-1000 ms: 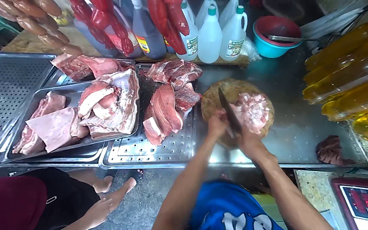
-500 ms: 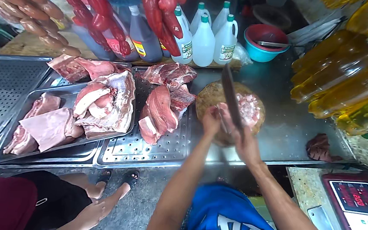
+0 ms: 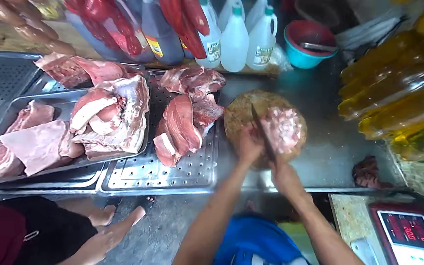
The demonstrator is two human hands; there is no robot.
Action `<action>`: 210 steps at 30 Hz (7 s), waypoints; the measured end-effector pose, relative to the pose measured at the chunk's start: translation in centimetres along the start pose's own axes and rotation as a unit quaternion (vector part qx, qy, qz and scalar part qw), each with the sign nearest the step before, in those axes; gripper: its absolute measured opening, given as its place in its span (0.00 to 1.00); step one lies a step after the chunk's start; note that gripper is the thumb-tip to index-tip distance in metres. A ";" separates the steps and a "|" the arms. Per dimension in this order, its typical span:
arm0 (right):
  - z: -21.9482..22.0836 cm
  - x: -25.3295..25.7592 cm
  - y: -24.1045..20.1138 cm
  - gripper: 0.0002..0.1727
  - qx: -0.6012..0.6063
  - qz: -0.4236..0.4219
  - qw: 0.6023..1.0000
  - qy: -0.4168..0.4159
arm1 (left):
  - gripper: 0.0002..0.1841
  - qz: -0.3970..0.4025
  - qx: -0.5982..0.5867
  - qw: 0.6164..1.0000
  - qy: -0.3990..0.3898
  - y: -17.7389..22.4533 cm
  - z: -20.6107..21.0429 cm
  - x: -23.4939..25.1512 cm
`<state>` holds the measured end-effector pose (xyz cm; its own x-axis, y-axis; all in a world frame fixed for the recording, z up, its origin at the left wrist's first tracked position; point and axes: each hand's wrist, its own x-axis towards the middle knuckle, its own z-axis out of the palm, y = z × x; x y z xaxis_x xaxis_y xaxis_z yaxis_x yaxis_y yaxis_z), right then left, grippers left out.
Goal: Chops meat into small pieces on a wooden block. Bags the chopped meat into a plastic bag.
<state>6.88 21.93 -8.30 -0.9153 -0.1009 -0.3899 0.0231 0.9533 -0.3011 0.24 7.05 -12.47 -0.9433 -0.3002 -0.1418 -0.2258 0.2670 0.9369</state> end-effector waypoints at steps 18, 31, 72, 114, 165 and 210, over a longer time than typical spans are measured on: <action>1.2 3.0 -0.4 0.28 0.072 -0.034 0.994 0.071 | 0.23 0.011 0.029 0.999 0.036 -1.1 -0.8 1.7; -5.4 4.1 -3.2 0.32 -0.018 -0.020 0.998 -0.065 | 0.26 -0.044 -0.017 0.997 -0.058 -1.5 -4.3 0.3; -3.5 0.5 -0.2 0.19 0.114 -0.177 0.906 0.367 | 0.23 -0.020 0.225 0.958 -0.177 -2.7 -8.0 -3.7; -0.2 -3.6 5.9 0.24 0.058 -0.118 0.990 0.051 | 0.34 -0.043 0.258 0.959 -0.108 -2.9 -3.5 -7.5; -1.0 2.8 6.3 0.24 -0.056 -0.201 0.977 -0.039 | 0.12 0.033 0.092 0.989 0.110 -5.6 -4.6 -6.0; 1.9 -7.3 11.8 0.18 0.376 -0.029 0.917 0.131 | 0.12 0.019 0.330 0.905 -0.268 1.5 -3.9 2.3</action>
<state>14.61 33.35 -10.68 -0.9867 0.0196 -0.1611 0.1511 0.4733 -0.8678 -1.33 3.19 -10.15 -0.8957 0.1610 -0.4145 -0.1202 0.8098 0.5743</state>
